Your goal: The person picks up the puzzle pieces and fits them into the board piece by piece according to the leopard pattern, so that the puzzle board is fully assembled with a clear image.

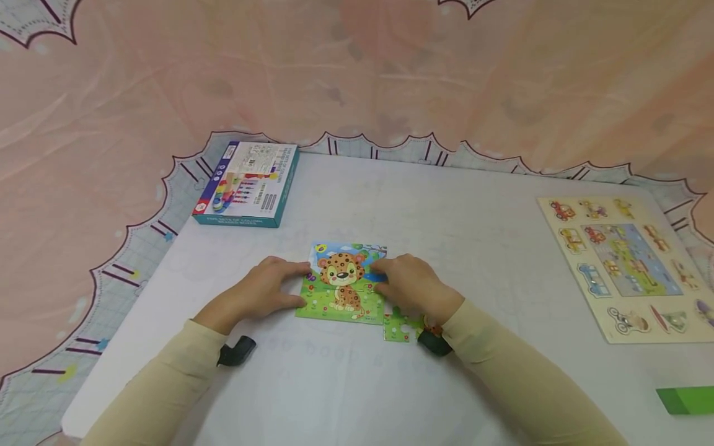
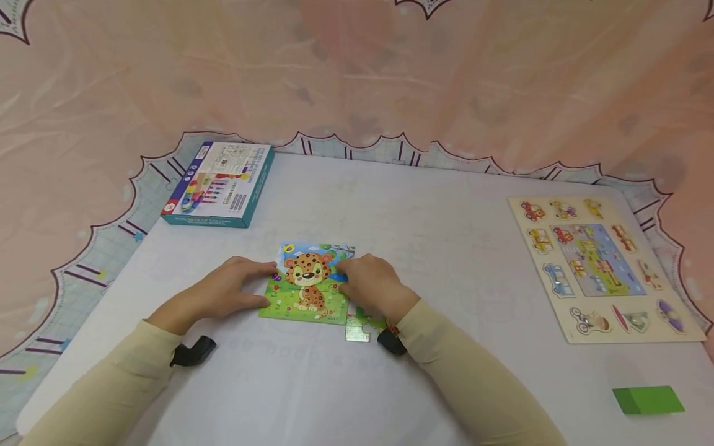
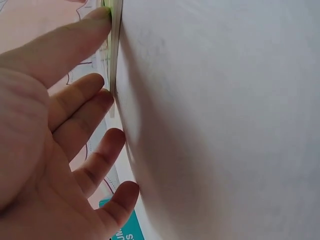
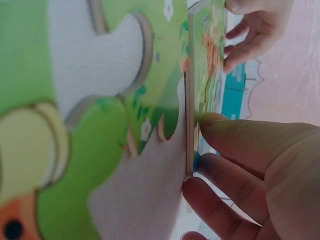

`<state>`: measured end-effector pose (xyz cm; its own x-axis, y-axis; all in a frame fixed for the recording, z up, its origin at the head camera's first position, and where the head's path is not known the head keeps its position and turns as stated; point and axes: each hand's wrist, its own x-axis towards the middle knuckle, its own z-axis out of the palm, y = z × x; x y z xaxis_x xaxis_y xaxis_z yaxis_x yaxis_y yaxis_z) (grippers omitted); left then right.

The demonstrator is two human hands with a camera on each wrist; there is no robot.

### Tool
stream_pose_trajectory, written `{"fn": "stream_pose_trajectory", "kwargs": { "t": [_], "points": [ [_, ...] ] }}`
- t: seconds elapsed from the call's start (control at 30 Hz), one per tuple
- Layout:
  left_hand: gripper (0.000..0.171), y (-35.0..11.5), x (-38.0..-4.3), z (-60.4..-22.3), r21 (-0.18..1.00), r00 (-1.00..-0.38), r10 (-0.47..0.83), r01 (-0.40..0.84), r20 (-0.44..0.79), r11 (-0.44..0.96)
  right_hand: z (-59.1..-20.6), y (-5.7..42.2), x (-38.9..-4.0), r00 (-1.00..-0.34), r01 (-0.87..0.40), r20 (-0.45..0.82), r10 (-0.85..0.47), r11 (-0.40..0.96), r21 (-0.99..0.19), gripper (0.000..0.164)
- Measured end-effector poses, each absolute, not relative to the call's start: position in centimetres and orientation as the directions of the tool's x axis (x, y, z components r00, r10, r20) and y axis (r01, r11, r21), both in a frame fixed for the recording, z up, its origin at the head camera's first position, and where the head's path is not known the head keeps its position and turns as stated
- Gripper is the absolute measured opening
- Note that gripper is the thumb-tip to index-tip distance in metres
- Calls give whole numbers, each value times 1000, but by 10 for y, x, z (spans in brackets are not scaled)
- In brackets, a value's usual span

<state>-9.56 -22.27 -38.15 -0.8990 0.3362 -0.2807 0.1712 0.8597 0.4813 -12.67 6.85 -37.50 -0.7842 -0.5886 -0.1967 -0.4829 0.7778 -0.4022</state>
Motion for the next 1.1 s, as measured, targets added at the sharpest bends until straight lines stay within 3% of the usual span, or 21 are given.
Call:
{"fn": "stream_pose_trajectory", "kwargs": {
  "t": [0.5,1.1],
  "points": [
    [84,-227,-93,-377,472,-872,385,215,-302,855,-378,71,-129,-785,-489,-173,-595,766,-417,44],
    [83,-227,-94,-380,464,-875,402,248,-269,850,-371,93,-126,-798,-417,-221,-560,779,-468,51]
  ]
}}
